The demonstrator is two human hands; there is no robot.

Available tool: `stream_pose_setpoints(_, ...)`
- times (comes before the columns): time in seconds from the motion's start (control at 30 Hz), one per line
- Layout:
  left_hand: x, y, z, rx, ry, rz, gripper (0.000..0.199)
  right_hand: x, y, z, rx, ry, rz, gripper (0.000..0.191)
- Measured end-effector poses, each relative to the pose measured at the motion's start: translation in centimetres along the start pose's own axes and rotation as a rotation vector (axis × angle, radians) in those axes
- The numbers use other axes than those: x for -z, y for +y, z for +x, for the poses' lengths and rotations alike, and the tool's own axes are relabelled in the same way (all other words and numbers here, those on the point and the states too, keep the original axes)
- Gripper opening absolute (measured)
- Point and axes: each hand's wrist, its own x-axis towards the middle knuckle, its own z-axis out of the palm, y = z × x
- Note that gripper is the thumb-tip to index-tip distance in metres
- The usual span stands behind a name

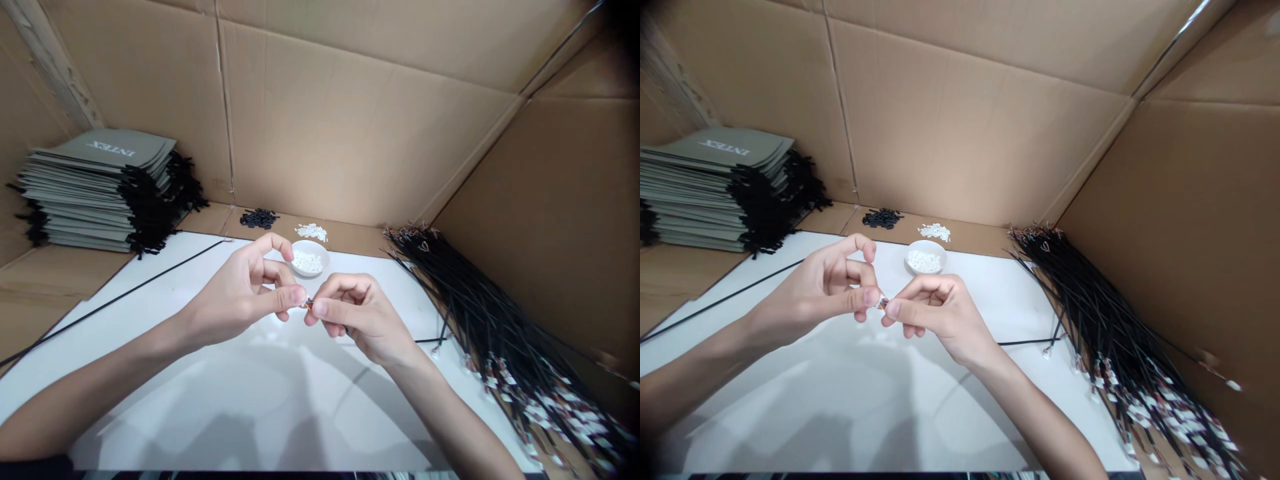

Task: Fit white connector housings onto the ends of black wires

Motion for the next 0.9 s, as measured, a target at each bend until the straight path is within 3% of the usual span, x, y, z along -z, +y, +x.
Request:
stream_pose_setpoints(0.23,-0.9,0.4,-0.8,-0.012,0.109,0.171,0.036,-0.5,-0.2,0.0,0.046,0.082,-0.095,0.012)
stream_pose_setpoints(0.5,-1.7,0.1,-1.1,-0.146,0.248,0.312,0.027,-1.8,-0.5,-0.5,0.136,0.209,-0.138,0.013)
stream_pose_setpoints(0.7,-0.4,0.1,0.1,-0.100,0.112,0.065,0.032,-0.8,-0.4,-0.2,0.126,0.130,-0.050,0.011)
stream_pose_setpoints(0.9,0.1,0.0,0.2,-0.080,0.088,0.011,0.030,-0.4,-0.5,-0.1,0.075,0.096,0.007,0.012)
